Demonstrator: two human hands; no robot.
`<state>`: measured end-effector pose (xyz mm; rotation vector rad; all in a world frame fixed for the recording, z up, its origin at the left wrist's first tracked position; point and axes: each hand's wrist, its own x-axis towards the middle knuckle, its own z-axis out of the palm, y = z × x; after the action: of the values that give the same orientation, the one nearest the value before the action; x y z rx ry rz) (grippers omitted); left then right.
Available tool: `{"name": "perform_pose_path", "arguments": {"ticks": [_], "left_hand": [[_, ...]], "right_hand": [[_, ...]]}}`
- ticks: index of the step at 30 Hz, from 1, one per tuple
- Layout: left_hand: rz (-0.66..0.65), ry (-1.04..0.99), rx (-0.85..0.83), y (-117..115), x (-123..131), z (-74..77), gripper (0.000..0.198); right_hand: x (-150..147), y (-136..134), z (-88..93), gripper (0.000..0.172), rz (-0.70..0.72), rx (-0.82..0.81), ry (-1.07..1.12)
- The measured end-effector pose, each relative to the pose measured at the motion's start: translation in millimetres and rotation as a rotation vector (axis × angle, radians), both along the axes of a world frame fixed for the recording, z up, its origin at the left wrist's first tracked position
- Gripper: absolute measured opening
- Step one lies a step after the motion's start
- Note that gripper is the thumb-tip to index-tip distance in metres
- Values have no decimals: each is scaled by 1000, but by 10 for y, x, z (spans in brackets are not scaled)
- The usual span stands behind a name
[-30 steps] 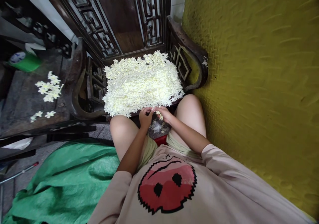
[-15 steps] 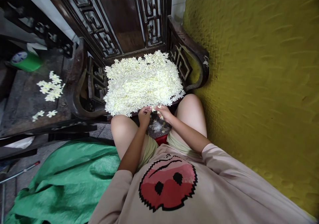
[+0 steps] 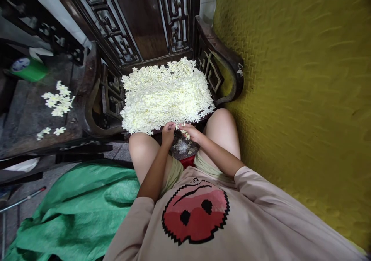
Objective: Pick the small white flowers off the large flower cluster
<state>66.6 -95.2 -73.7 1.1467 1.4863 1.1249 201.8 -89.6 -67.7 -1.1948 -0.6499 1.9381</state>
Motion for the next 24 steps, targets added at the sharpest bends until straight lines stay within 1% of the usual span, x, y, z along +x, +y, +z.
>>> {"name": "perform_pose_path", "arguments": {"ticks": [2, 4, 6, 11, 14, 19, 24], "left_hand": [[-2, 50, 20, -19, 16, 22, 16], [10, 92, 44, -39, 31, 42, 17], [28, 88, 49, -54, 44, 56, 19], [68, 19, -1, -47, 48, 60, 21], [68, -39, -46, -28, 34, 61, 22], [21, -166, -187, -6, 1, 65, 25], [-29, -256, -265, 9, -35, -19, 30]], "right_hand": [[2, -12, 15, 38, 5, 19, -19], [2, -18, 23, 40, -18, 37, -71], [1, -17, 26, 40, -50, 51, -134], [3, -7, 17, 42, -79, 78, -212], [9, -4, 8, 43, -87, 93, -236], [11, -6, 13, 44, -86, 104, -265], [3, -14, 25, 42, -99, 100, -236]]}}
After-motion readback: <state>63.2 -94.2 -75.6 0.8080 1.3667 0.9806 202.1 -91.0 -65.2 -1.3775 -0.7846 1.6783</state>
